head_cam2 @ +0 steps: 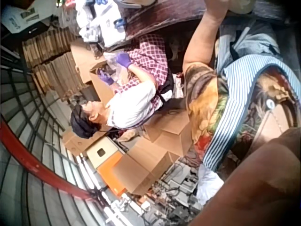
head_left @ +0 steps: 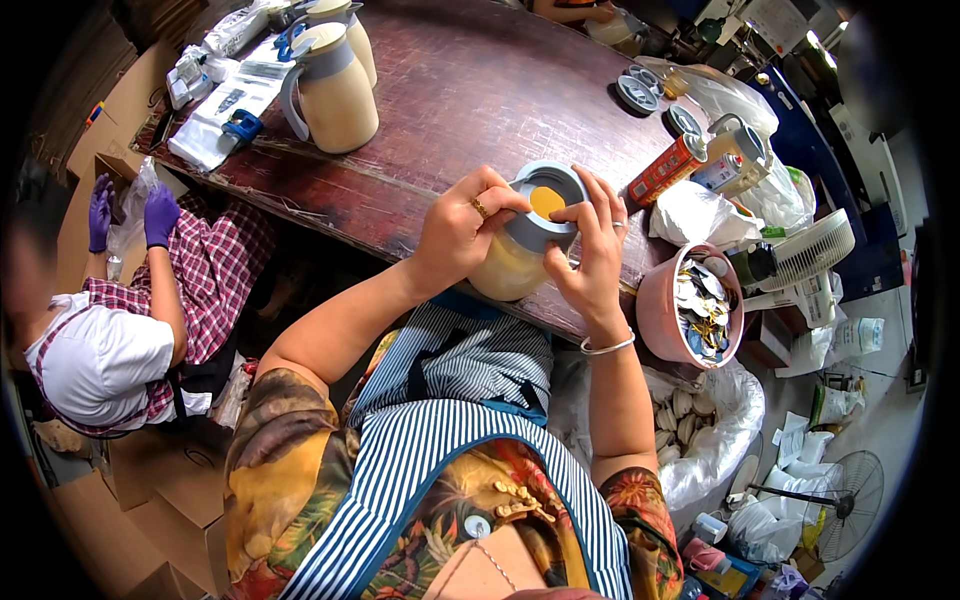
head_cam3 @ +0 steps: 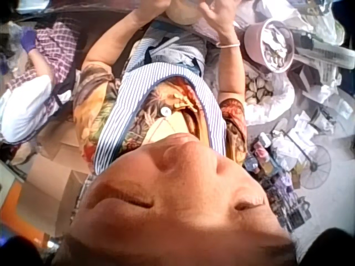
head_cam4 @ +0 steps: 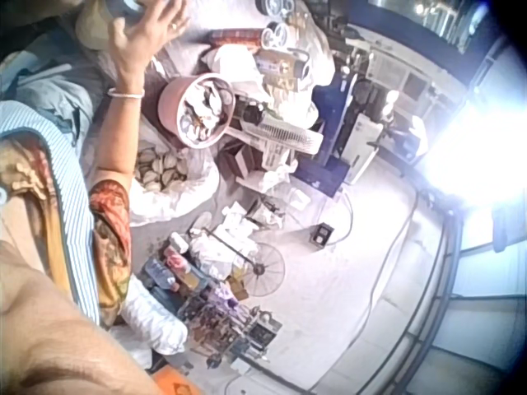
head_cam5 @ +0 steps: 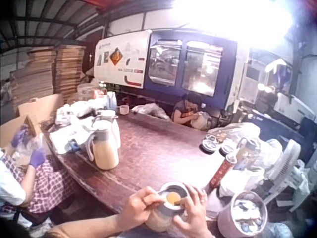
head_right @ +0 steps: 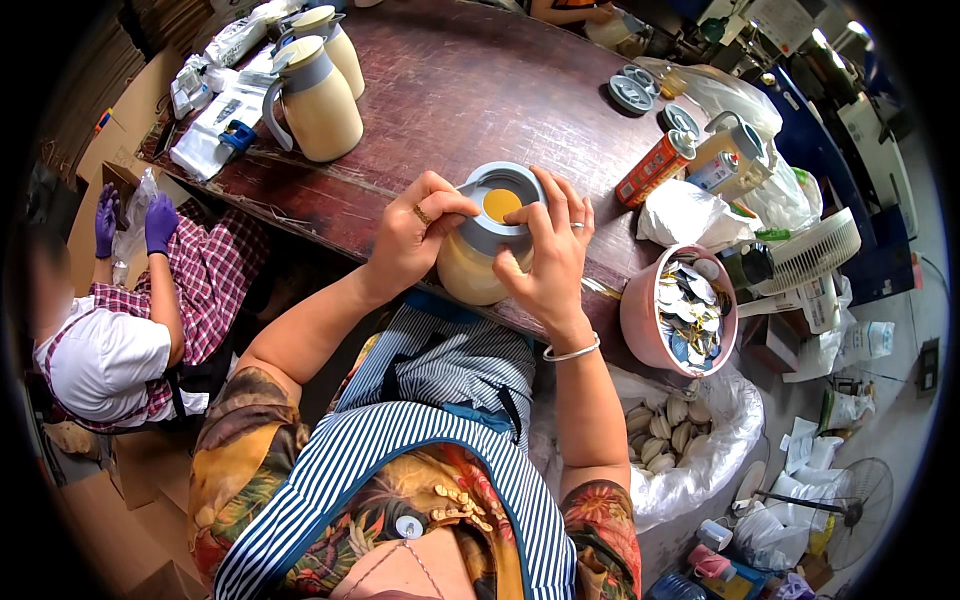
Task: The person assembles plastic pitchers at a workstation, placing lids and filters onto the pitcher bodies and organizing them on a table.
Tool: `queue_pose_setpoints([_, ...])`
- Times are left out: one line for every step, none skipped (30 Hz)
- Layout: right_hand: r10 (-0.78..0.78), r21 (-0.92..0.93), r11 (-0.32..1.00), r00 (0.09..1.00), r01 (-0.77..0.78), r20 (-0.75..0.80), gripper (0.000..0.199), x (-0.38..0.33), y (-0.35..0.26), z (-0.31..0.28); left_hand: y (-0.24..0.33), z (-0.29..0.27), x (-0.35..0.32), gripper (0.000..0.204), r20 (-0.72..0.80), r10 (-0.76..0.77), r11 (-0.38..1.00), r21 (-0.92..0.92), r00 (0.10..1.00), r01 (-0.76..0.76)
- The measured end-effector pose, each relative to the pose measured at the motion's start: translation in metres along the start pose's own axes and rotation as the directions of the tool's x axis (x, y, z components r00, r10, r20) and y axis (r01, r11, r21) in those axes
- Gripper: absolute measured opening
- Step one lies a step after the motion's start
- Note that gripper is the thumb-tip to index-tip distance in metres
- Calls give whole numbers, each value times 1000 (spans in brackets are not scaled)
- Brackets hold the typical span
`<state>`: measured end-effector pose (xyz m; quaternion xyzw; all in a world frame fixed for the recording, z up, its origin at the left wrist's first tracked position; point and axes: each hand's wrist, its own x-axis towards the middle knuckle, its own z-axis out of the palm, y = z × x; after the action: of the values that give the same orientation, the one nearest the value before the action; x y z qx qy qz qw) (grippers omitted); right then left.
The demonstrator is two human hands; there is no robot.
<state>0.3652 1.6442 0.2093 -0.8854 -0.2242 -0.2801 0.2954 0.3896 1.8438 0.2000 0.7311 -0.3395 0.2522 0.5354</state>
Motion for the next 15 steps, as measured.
queue_pose_setpoints([-18,2,1000,1000,18,22,37,1,1,-2,0,-1,0,17,-4,-1,1000,-3,1000,1])
queue_pose_setpoints([-16,20,1000,999,15,41,40,1,1,-5,1,-1,0,17,19,-19,1000,-5,1000,19])
queue_pose_setpoints([-24,38,999,998,22,64,42,2,2,-7,3,0,1,18,25,-43,999,-22,999,43])
queue_pose_setpoints([-30,80,997,998,24,63,45,3,2,-9,5,1,1,22,36,8,997,73,999,-11])
queue_pose_setpoints([-24,116,993,996,13,90,52,3,3,-10,7,3,1,26,33,54,987,152,998,-58])
queue_pose_setpoints([-15,127,992,993,0,115,53,4,3,-11,10,6,1,30,36,109,967,226,993,-114])
queue_pose_setpoints([-14,69,998,991,5,132,55,3,3,-11,13,8,1,39,33,70,966,245,997,-76])
queue_pose_setpoints([-29,-2,1000,994,30,109,56,3,4,-9,13,12,2,38,14,89,962,257,996,-89])
queue_pose_setpoints([-35,-22,999,995,37,94,55,2,4,-7,13,13,2,36,22,108,952,287,994,-110])
queue_pose_setpoints([-42,-27,999,998,43,47,54,0,4,-4,12,14,4,35,32,102,966,234,994,-107])
queue_pose_setpoints([-2,-26,1000,999,3,40,56,-3,4,-3,10,13,5,34,74,68,978,193,995,-82])
queue_pose_setpoints([1,-56,998,999,1,39,57,-6,2,-3,8,10,7,32,93,89,980,170,992,-104])
queue_pose_setpoints([-2,-49,999,999,4,33,58,-10,1,-5,5,4,9,30,143,94,984,137,985,-113])
queue_pose_setpoints([-7,-56,998,999,9,39,59,-14,-1,-9,2,-3,12,30,202,53,993,91,978,-73])
queue_pose_setpoints([-9,55,998,1000,9,13,58,-19,-2,-17,-3,-12,18,30,265,54,994,82,963,-78])
